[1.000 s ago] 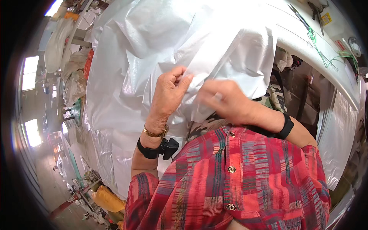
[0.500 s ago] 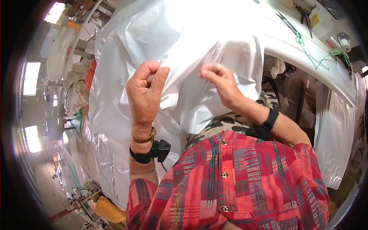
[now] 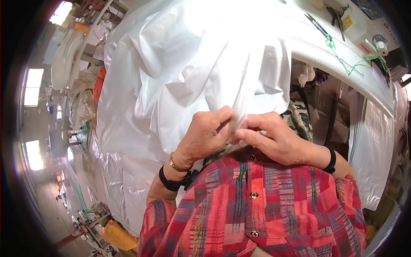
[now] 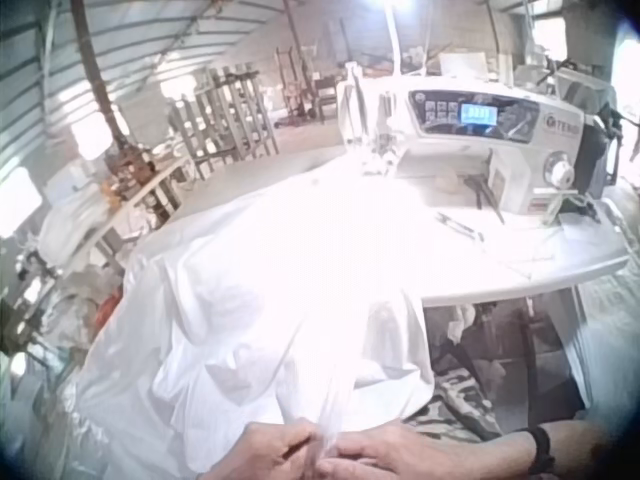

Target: Sewing large white plastic/woven sheets using an industrial sewing machine.

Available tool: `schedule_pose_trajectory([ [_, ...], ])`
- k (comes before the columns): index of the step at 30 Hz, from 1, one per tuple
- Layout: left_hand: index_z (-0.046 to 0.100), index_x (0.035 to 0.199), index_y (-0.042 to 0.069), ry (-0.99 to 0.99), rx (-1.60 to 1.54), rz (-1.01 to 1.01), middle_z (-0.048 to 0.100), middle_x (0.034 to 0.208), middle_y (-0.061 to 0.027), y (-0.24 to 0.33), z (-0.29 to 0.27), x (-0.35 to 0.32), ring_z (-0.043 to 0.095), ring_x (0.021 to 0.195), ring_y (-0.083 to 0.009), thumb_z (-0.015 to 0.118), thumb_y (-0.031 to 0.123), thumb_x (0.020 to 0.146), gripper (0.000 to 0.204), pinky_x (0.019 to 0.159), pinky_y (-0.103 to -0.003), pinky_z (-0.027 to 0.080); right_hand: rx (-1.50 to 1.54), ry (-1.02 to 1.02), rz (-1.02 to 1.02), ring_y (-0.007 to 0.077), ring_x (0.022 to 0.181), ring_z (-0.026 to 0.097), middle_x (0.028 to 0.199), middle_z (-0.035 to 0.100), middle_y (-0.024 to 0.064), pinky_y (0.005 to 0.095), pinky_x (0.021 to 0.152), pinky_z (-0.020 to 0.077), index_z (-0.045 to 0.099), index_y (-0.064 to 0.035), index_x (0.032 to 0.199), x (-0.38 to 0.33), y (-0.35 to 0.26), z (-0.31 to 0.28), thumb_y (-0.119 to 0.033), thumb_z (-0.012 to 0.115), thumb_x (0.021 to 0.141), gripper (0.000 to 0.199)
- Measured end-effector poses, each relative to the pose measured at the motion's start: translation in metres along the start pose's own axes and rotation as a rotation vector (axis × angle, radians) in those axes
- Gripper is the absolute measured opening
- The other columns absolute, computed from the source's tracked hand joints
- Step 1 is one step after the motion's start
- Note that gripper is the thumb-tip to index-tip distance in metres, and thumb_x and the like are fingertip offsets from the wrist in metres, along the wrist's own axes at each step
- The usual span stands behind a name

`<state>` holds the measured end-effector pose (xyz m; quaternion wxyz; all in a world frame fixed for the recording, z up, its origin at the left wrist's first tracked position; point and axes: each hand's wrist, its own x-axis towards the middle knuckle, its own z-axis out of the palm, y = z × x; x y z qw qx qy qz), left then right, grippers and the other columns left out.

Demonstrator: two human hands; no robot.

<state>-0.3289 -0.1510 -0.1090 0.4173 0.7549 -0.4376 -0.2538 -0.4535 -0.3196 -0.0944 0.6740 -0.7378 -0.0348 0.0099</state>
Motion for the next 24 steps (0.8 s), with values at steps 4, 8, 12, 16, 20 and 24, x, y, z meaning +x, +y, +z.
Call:
schedule_pose_trajectory([
  [4,0.061,0.089,-0.002,-0.024,-0.132,-0.053,0.058,0.072,-0.0122,-0.01,0.004,-0.002,0.058,0.063,-0.0166,0.06,0.005,0.089,0.007,0.059,-0.031,0.045,-0.026,-0.09,0.196,0.0234,0.071,0.066,0.08,0.067,0.0156,0.0336,0.067,0.05,0.064,0.0036,0.094,-0.003,0.021,0.004,-0.018,0.054,0.096,0.024],
  [8,0.061,0.101,-0.001,-0.005,-0.402,-0.07,0.061,0.075,-0.0047,-0.018,0.016,-0.005,0.055,0.068,-0.0096,0.058,0.005,0.092,0.012,0.061,-0.029,0.046,0.002,0.066,-0.106,0.0306,0.07,0.065,0.075,0.065,0.0178,0.0374,0.065,0.0499,0.064,0.0026,0.092,-0.005,0.008,0.014,-0.019,0.056,0.095,0.023],
  [12,0.059,0.113,0.0,-0.058,-0.433,-0.139,0.063,0.079,-0.0033,-0.014,0.01,-0.003,0.054,0.072,-0.0088,0.054,0.005,0.095,0.019,0.065,-0.027,0.046,-0.372,-0.04,-0.019,0.0412,0.07,0.062,0.071,0.062,0.0214,0.0469,0.062,0.0489,0.06,0.0002,0.083,-0.003,0.016,0.019,-0.019,0.057,0.093,0.023],
  [16,0.059,0.111,0.0,-0.043,-0.352,-0.166,0.061,0.078,-0.0029,-0.026,0.013,-0.002,0.055,0.072,-0.0084,0.052,0.011,0.097,0.018,0.064,-0.025,0.045,-0.462,-0.106,-0.02,0.0413,0.066,0.063,0.067,0.06,0.0229,0.0481,0.061,0.0492,0.06,0.0011,0.08,-0.003,0.018,0.026,-0.017,0.057,0.092,0.022],
  [20,0.058,0.107,0.001,0.02,-0.415,-0.101,0.057,0.072,-0.0004,-0.023,0.016,0.001,0.047,0.064,-0.0058,0.052,0.028,0.1,0.029,0.056,-0.023,0.039,-0.547,-0.143,-0.028,0.0403,0.065,0.063,0.066,0.061,0.0214,0.0476,0.061,0.0501,0.06,0.0017,0.079,0.006,0.015,0.033,-0.018,0.056,0.09,0.023],
  [24,0.057,0.102,0.001,-0.016,-0.433,-0.078,0.051,0.069,0.0018,-0.034,0.017,0.005,0.04,0.062,-0.0048,0.057,0.035,0.099,0.035,0.053,-0.024,0.035,-0.67,-0.291,0.021,0.0392,0.065,0.064,0.065,0.061,0.0191,0.0462,0.061,0.0513,0.06,0.0002,0.077,0.014,0.019,0.036,-0.019,0.054,0.09,0.024],
])
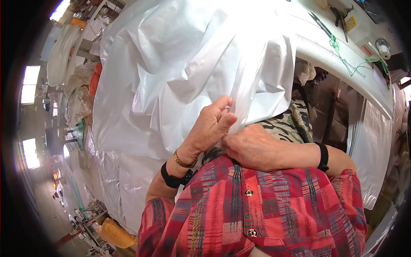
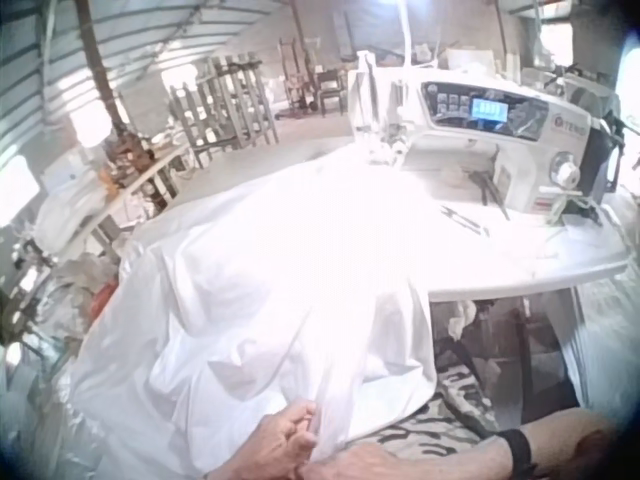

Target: Sewing large white plastic/woven sheets using an industrial sewing machine.

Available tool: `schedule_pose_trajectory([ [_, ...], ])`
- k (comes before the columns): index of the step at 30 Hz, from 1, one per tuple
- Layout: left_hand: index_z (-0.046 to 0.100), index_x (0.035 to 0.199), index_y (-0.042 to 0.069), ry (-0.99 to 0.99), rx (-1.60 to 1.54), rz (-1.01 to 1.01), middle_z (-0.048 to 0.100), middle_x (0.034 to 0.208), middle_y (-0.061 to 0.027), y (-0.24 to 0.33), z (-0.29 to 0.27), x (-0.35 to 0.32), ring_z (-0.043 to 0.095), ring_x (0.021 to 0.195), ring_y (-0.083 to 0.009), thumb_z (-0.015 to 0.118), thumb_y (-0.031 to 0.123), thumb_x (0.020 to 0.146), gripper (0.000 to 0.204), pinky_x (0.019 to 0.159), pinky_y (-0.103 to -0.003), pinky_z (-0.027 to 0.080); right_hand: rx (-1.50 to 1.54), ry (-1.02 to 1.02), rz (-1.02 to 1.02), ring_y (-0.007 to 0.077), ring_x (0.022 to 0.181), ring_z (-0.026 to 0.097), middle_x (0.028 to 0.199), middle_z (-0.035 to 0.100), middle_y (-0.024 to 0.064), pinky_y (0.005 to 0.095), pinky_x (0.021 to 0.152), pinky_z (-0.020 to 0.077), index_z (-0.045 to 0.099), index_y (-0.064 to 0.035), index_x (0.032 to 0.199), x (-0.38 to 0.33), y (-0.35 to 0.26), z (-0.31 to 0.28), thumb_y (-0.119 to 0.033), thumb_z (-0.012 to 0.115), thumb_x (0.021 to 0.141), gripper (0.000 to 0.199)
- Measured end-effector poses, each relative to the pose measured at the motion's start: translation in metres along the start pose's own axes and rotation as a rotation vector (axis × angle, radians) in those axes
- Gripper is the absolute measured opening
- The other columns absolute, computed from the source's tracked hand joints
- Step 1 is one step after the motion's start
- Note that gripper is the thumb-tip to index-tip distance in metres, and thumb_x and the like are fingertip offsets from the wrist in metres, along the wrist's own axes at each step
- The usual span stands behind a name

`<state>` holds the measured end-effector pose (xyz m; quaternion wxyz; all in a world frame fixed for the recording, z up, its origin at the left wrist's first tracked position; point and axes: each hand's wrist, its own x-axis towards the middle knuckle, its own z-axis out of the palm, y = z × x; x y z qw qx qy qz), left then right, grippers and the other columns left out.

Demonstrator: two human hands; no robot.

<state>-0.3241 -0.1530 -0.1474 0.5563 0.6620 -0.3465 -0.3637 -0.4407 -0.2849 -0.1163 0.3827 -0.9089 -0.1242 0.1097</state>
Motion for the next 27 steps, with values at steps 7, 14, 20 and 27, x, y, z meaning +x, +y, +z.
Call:
schedule_pose_trajectory([
  [7,0.061,0.092,0.0,0.084,-0.014,-0.086,0.05,0.067,0.0055,0.004,-0.003,0.003,0.04,0.064,-0.0026,0.063,0.025,0.096,0.025,0.055,-0.022,0.034,-0.055,0.262,-0.145,0.0341,0.061,0.062,0.067,0.062,0.0156,0.0384,0.056,0.0502,0.062,0.0002,0.076,-0.008,0.003,-0.013,-0.027,0.061,0.091,0.031],
  [14,0.065,0.089,0.0,0.104,-0.238,-0.163,0.059,0.076,0.005,0.001,-0.004,0.006,0.047,0.068,-0.002,0.064,0.02,0.095,0.021,0.059,-0.021,0.039,0.875,0.675,0.357,0.0115,0.067,0.057,0.077,0.064,0.0039,0.0248,0.063,0.0467,0.064,0.0,0.089,-0.004,0.058,0.002,-0.026,0.062,0.095,0.027],
  [20,0.063,0.093,-0.001,0.088,-0.442,-0.191,0.065,0.082,-0.0008,-0.01,-0.007,0.008,0.058,0.071,-0.0043,0.061,0.01,0.094,0.011,0.063,-0.018,0.047,1.122,0.429,0.224,0.0067,0.077,0.058,0.083,0.065,0.0019,0.0228,0.069,0.0478,0.066,-0.0006,0.093,0.001,0.061,0.013,-0.026,0.056,0.1,0.028],
  [27,0.064,0.089,0.0,0.15,-0.621,-0.229,0.064,0.08,0.0015,-0.007,-0.005,0.006,0.056,0.07,-0.0032,0.063,0.01,0.091,0.01,0.064,-0.019,0.045,1.142,0.366,0.237,0.0094,0.077,0.059,0.083,0.064,0.0028,0.0246,0.072,0.0495,0.065,0.0015,0.09,-0.005,0.056,0.014,-0.024,0.054,0.099,0.029],
])
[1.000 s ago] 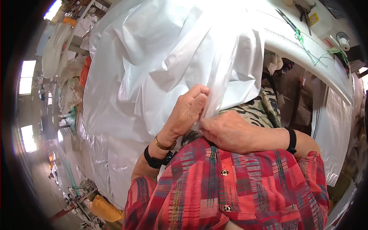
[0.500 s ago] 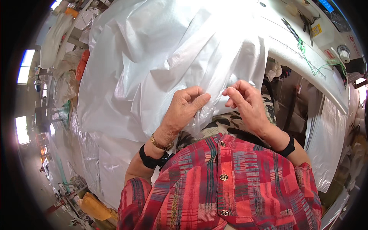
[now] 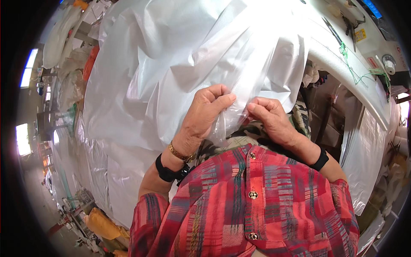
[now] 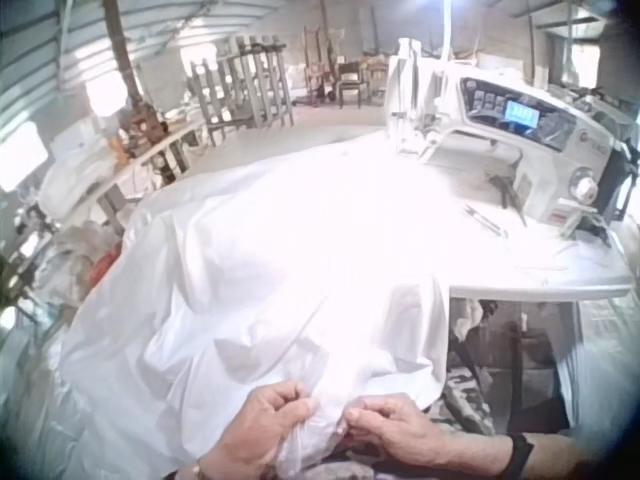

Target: Sewing large white plastic/woven sheets using an industrial sewing machine.

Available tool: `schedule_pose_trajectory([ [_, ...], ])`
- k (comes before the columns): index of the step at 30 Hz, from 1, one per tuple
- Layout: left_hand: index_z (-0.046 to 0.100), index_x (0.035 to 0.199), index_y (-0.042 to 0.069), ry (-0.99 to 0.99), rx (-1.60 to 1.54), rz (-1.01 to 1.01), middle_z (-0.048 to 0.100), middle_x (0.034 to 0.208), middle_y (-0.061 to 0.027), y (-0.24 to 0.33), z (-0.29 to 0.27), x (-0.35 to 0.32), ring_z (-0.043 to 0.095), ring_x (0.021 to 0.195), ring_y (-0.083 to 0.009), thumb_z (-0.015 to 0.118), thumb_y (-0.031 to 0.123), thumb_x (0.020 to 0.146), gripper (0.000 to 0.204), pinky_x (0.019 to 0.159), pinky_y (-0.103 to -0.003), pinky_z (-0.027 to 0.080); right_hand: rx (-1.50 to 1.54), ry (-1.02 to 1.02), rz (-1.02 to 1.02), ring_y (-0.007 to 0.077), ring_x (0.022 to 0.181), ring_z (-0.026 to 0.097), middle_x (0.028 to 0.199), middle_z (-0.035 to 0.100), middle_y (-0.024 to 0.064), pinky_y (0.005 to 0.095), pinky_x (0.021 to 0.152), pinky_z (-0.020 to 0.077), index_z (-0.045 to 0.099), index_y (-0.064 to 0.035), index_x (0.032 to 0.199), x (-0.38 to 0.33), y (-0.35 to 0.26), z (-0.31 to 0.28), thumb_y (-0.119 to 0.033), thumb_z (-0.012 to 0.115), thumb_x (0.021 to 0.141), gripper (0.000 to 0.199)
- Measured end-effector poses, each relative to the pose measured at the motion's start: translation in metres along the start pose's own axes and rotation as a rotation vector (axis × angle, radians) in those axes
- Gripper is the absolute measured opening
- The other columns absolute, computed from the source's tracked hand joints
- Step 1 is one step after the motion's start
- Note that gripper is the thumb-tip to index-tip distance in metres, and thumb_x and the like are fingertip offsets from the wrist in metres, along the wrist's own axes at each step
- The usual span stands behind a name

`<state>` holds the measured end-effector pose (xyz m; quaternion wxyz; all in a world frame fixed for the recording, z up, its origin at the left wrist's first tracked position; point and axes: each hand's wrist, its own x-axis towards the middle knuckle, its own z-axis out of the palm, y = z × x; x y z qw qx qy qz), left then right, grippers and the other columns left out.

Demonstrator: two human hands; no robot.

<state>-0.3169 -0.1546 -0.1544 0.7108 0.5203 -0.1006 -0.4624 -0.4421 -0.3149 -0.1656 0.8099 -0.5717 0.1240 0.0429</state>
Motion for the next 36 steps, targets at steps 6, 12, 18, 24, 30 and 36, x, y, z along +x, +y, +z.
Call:
schedule_pose_trajectory([
  [6,0.063,0.094,0.001,0.037,-0.125,-0.028,0.066,0.084,-0.0006,-0.007,-0.008,0.0,0.061,0.072,-0.0056,0.066,0.008,0.089,0.009,0.067,-0.019,0.048,0.051,0.044,0.193,0.0118,0.073,0.061,0.078,0.062,0.005,0.0269,0.07,0.0507,0.062,0.0,0.085,0.008,0.003,-0.001,-0.025,0.052,0.096,0.029],
  [12,0.064,0.093,0.004,0.005,-0.126,-0.042,0.065,0.081,0.0023,-0.006,-0.008,0.003,0.056,0.068,-0.0034,0.066,0.009,0.088,0.008,0.064,-0.017,0.044,-0.065,0.091,0.236,0.0126,0.064,0.062,0.07,0.059,0.0051,0.0249,0.063,0.0502,0.059,-0.0011,0.079,0.012,0.006,-0.007,-0.022,0.052,0.093,0.026],
  [18,0.064,0.091,0.006,0.001,-0.073,-0.032,0.063,0.08,0.004,-0.003,-0.004,0.0,0.053,0.067,-0.0024,0.066,0.01,0.088,0.006,0.063,-0.017,0.041,-0.568,-0.005,0.243,0.0146,0.061,0.06,0.067,0.062,0.0075,0.0284,0.057,0.0483,0.061,0.0054,0.08,0.026,-0.013,-0.011,-0.022,0.051,0.091,0.031],
  [24,0.064,0.092,0.003,-0.067,0.131,0.076,0.062,0.081,0.0029,0.01,0.007,-0.01,0.053,0.073,-0.0027,0.066,0.008,0.089,0.007,0.067,-0.018,0.043,-0.712,-0.099,-0.195,0.0279,0.065,0.064,0.074,0.065,0.0173,0.0388,0.063,0.05,0.064,0.0028,0.094,0.061,-0.01,0.003,-0.02,0.055,0.087,0.026],
  [30,0.064,0.093,0.002,-0.038,0.338,0.174,0.062,0.082,0.0035,0.022,0.015,-0.016,0.054,0.075,-0.0021,0.066,0.006,0.09,0.006,0.067,-0.018,0.044,-0.79,0.382,-0.572,0.0244,0.072,0.062,0.083,0.063,0.0141,0.0351,0.068,0.0495,0.064,-0.0006,0.099,0.035,-0.003,-0.026,-0.011,0.064,0.087,0.016],
  [36,0.062,0.092,0.001,-0.074,0.419,0.241,0.061,0.082,0.0038,0.026,0.027,-0.017,0.054,0.075,-0.002,0.065,0.006,0.09,0.006,0.068,-0.018,0.045,-1.123,1.023,-0.726,0.0208,0.08,0.059,0.093,0.059,0.0098,0.0317,0.075,0.0493,0.056,-0.0023,0.114,0.003,0.028,-0.094,-0.01,0.071,0.083,0.035],
])
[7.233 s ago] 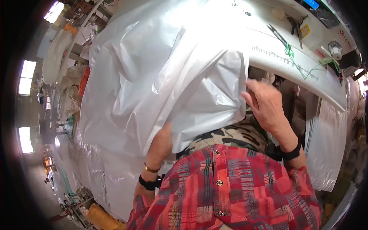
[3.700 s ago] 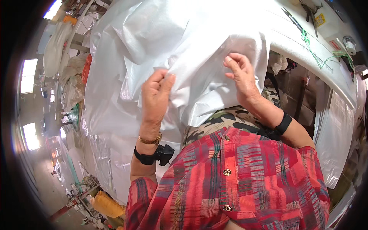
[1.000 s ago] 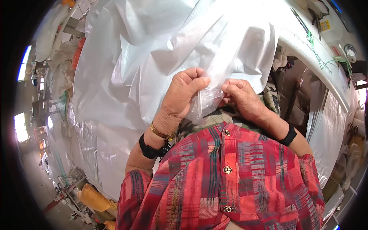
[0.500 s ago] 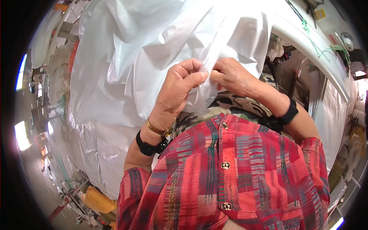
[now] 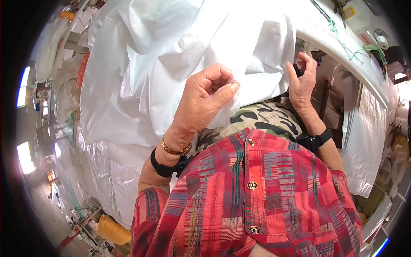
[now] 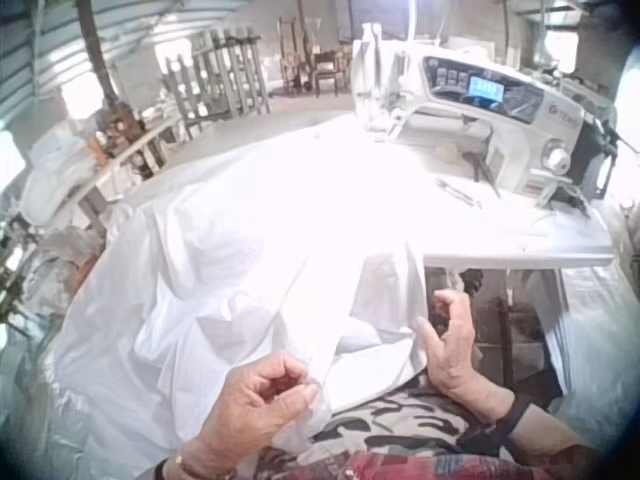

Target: Sewing large white plastic/woven sheets using an industrial sewing machine.

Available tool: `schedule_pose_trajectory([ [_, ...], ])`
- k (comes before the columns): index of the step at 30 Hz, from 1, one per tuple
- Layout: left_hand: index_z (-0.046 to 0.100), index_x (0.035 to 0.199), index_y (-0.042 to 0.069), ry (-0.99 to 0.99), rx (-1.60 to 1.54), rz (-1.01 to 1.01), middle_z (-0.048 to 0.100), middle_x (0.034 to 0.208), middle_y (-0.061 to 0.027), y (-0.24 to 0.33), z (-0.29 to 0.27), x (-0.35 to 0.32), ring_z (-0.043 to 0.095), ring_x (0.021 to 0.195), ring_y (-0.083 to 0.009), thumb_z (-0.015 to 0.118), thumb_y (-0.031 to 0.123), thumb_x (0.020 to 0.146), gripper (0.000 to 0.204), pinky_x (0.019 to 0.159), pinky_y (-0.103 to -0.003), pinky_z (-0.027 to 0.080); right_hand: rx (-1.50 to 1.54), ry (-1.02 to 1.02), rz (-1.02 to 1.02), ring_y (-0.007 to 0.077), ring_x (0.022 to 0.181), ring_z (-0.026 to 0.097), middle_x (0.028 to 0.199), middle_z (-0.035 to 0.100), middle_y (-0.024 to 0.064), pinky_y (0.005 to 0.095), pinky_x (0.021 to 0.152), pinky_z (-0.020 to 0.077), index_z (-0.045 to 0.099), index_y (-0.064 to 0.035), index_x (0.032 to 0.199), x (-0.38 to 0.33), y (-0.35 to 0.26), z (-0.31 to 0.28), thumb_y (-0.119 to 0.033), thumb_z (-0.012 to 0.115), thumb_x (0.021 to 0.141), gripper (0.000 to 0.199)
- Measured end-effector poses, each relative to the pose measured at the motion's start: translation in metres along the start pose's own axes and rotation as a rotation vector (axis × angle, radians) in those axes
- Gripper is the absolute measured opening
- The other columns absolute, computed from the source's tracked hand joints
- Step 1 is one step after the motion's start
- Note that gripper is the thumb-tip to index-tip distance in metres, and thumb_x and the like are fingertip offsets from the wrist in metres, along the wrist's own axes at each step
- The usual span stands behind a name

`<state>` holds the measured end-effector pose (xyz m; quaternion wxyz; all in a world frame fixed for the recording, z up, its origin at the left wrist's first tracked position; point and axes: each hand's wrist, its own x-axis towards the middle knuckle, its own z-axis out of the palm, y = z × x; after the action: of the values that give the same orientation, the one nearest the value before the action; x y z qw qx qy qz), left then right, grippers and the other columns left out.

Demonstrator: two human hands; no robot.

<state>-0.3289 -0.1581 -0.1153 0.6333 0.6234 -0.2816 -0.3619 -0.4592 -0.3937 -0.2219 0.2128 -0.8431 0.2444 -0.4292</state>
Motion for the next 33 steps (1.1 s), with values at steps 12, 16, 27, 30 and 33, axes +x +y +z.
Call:
schedule_pose_trajectory([
  [12,0.063,0.087,0.002,0.029,-0.1,0.02,0.058,0.078,0.0057,0.035,0.01,0.01,0.052,0.07,-0.0016,0.063,0.002,0.088,0.001,0.062,-0.018,0.043,0.585,-0.491,0.443,0.0067,0.075,0.044,0.079,0.05,-0.0007,0.0233,0.067,0.0401,0.055,0.0007,0.091,-0.003,-0.059,-0.059,-0.017,0.052,0.101,0.021],
  [16,0.061,0.087,0.002,-0.086,0.109,0.115,0.06,0.079,0.0043,0.044,0.02,0.015,0.053,0.072,-0.0015,0.061,0.002,0.088,0.001,0.064,-0.018,0.043,0.76,-0.642,0.458,0.005,0.069,0.045,0.077,0.051,-0.0002,0.0216,0.062,0.0394,0.054,-0.0007,0.088,0.01,-0.106,-0.079,-0.012,0.056,0.098,0.015],
  [27,0.056,0.085,-0.001,-0.25,0.313,0.201,0.051,0.072,0.0015,0.012,0.037,0.016,0.045,0.067,-0.0043,0.057,0.005,0.087,0.006,0.059,-0.023,0.039,0.499,-0.748,0.088,0.0242,0.057,0.057,0.067,0.053,0.0125,0.0341,0.055,0.0439,0.048,-0.0014,0.086,0.008,-0.124,-0.081,-0.006,0.061,0.09,0.014],
  [30,0.056,0.088,-0.003,-0.219,0.235,0.06,0.054,0.067,-0.005,0.007,0.035,0.012,0.047,0.064,-0.0087,0.056,0.009,0.087,0.012,0.057,-0.028,0.041,0.468,-0.811,0.026,0.036,0.065,0.06,0.071,0.056,0.0181,0.0411,0.057,0.0462,0.047,-0.0019,0.087,0.008,-0.122,-0.08,-0.005,0.06,0.087,0.013],
  [33,0.057,0.091,-0.002,-0.197,0.172,0.066,0.051,0.07,0.0015,0.003,0.032,0.009,0.043,0.068,-0.0049,0.056,0.012,0.092,0.014,0.058,-0.024,0.039,0.418,-0.823,-0.124,0.0358,0.066,0.06,0.07,0.055,0.0169,0.0436,0.058,0.0468,0.048,-0.0028,0.085,0.008,-0.126,-0.075,-0.006,0.062,0.083,0.014],
])
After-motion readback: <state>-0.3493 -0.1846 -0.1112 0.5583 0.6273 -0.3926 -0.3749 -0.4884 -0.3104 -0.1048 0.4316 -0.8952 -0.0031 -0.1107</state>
